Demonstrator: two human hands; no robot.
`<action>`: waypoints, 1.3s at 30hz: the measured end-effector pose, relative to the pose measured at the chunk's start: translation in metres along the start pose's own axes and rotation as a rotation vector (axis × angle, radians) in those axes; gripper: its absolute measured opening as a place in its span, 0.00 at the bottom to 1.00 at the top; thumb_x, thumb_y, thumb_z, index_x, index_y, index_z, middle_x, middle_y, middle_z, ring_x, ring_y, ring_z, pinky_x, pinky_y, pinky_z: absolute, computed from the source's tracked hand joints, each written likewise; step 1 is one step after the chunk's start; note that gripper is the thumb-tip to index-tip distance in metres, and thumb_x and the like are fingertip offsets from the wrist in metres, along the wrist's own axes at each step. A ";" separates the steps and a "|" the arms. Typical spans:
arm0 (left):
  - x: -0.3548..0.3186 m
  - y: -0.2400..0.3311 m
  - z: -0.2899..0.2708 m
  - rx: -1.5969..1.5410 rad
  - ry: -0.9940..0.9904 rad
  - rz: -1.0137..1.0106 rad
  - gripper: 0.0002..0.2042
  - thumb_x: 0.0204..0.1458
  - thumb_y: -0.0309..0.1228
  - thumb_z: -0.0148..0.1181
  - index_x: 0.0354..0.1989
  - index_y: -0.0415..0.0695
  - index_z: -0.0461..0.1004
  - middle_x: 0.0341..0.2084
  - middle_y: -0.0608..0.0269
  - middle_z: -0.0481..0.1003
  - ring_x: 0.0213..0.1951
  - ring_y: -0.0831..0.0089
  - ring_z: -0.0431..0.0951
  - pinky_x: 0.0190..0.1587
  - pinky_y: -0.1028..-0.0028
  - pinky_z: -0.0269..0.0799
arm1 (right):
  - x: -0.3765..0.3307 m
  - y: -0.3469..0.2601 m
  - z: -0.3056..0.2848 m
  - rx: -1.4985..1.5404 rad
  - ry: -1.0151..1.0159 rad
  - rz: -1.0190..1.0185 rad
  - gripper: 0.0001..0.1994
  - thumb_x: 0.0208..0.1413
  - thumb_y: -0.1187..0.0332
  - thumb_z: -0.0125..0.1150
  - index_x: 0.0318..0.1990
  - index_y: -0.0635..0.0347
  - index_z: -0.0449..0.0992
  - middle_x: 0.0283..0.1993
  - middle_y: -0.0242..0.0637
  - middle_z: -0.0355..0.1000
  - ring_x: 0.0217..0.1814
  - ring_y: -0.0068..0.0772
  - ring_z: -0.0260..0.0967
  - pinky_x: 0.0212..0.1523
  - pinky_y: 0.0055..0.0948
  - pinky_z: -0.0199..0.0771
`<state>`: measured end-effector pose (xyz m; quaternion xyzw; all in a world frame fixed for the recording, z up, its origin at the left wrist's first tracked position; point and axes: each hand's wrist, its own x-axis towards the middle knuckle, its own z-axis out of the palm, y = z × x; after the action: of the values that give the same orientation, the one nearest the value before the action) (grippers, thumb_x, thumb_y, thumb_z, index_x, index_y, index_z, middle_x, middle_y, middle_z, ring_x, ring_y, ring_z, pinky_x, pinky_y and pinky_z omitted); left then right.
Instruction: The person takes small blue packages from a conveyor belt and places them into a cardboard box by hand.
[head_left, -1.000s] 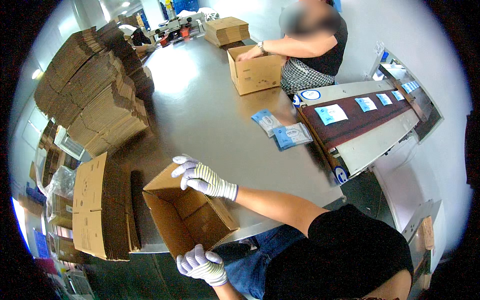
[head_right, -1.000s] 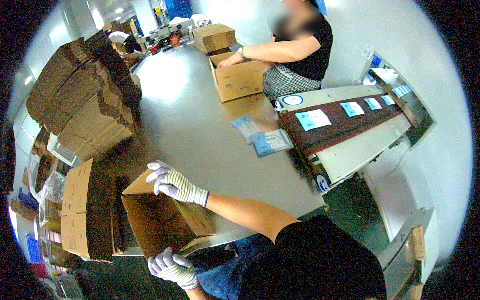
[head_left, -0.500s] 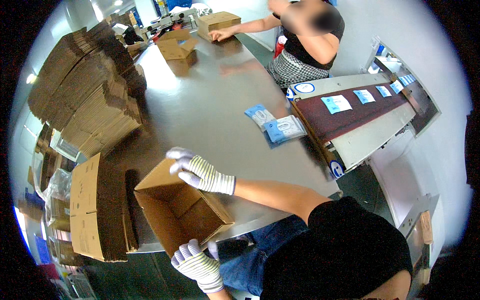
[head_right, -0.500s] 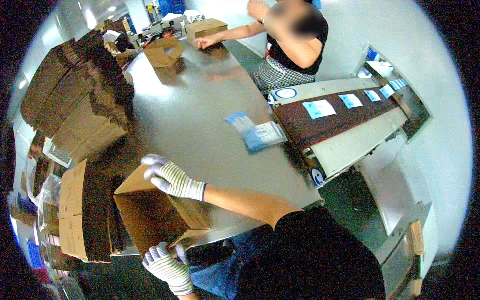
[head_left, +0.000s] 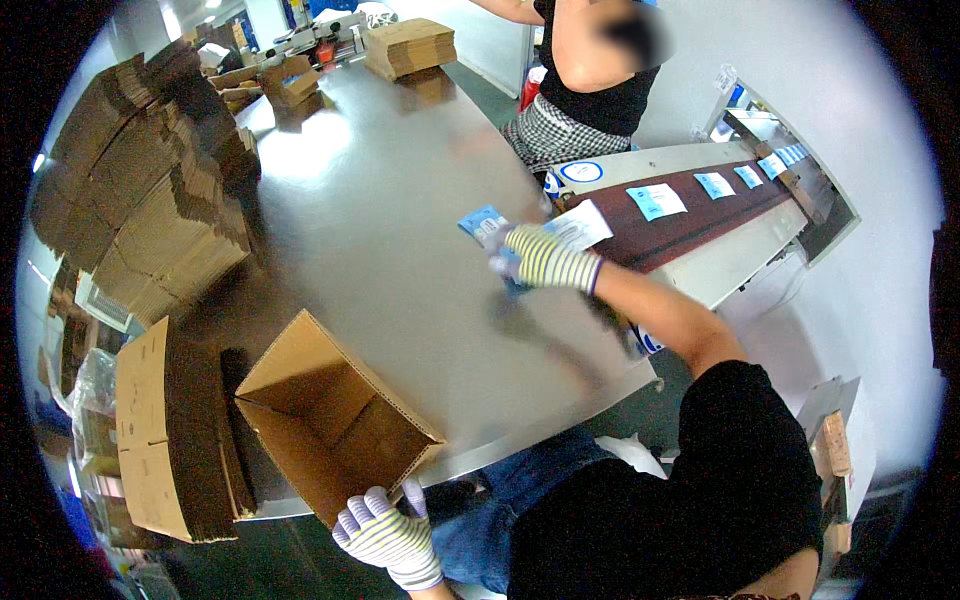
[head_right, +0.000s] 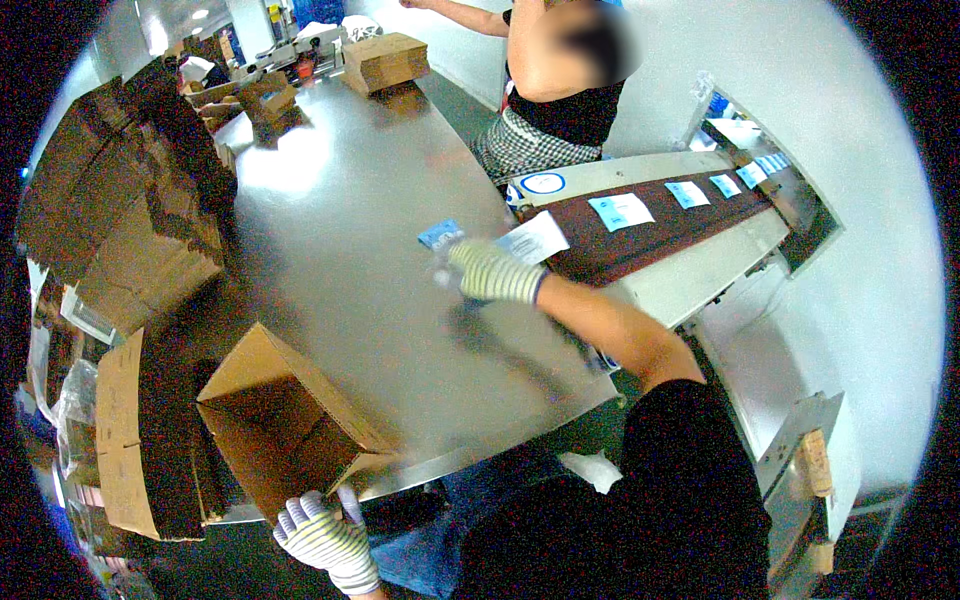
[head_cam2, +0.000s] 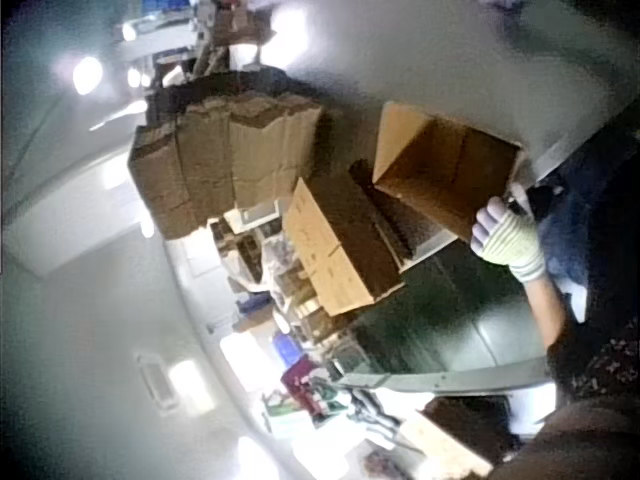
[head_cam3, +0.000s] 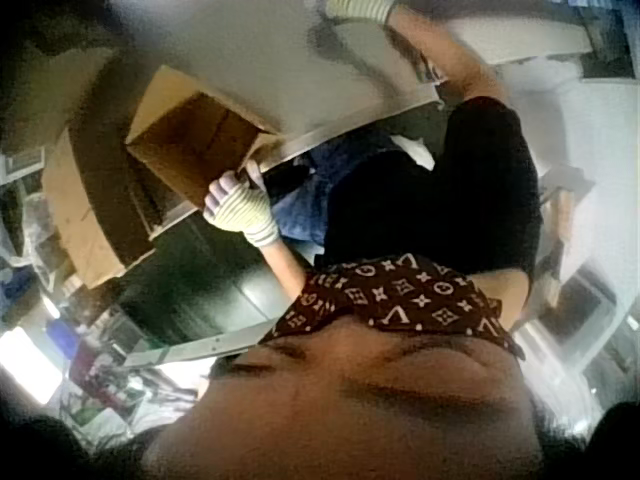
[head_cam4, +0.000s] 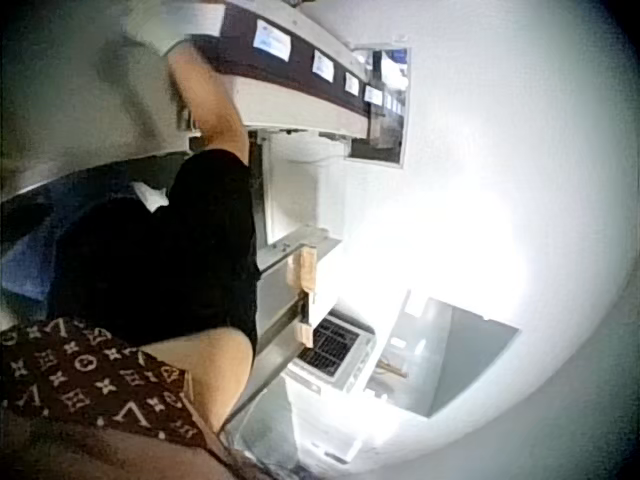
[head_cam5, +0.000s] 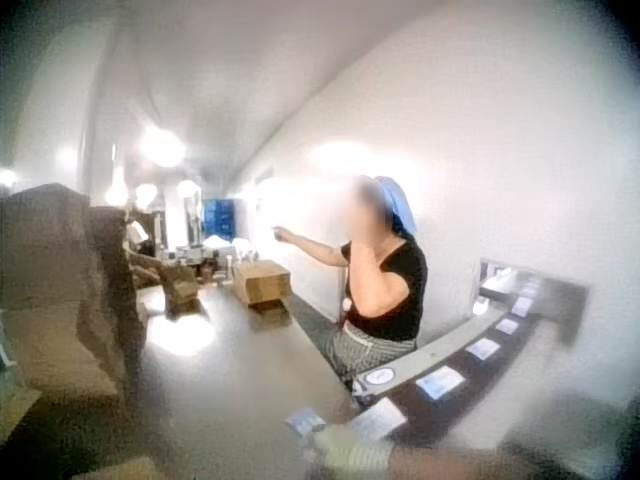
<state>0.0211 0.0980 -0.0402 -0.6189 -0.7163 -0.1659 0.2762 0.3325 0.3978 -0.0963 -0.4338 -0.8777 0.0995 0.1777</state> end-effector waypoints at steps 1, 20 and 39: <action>0.000 0.003 0.000 0.002 -0.053 -0.044 0.18 0.46 0.51 0.58 0.25 0.47 0.68 0.21 0.59 0.66 0.28 0.58 0.68 0.34 0.61 0.62 | 0.005 0.029 -0.007 -0.099 -0.109 0.080 0.16 0.54 0.58 0.55 0.44 0.60 0.75 0.42 0.46 0.74 0.46 0.48 0.71 0.50 0.42 0.68; 0.003 0.001 -0.008 -0.035 -0.181 -0.085 0.16 0.43 0.46 0.60 0.30 0.46 0.69 0.25 0.59 0.67 0.33 0.58 0.68 0.40 0.60 0.62 | 0.077 0.099 -0.040 -0.465 -1.003 0.172 0.28 0.46 0.57 0.66 0.53 0.62 0.71 0.49 0.45 0.73 0.47 0.41 0.72 0.47 0.35 0.71; -0.002 0.008 -0.019 -0.045 -0.165 0.037 0.14 0.42 0.41 0.64 0.32 0.48 0.69 0.24 0.62 0.68 0.28 0.63 0.69 0.33 0.63 0.63 | -0.053 -0.133 -0.029 0.664 -0.358 -0.063 0.31 0.40 0.55 0.71 0.52 0.61 0.71 0.45 0.47 0.74 0.50 0.45 0.72 0.50 0.42 0.72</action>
<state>0.0329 0.0863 -0.0272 -0.6495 -0.7214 -0.1253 0.2051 0.2773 0.2763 -0.0378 -0.3010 -0.8276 0.4475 0.1555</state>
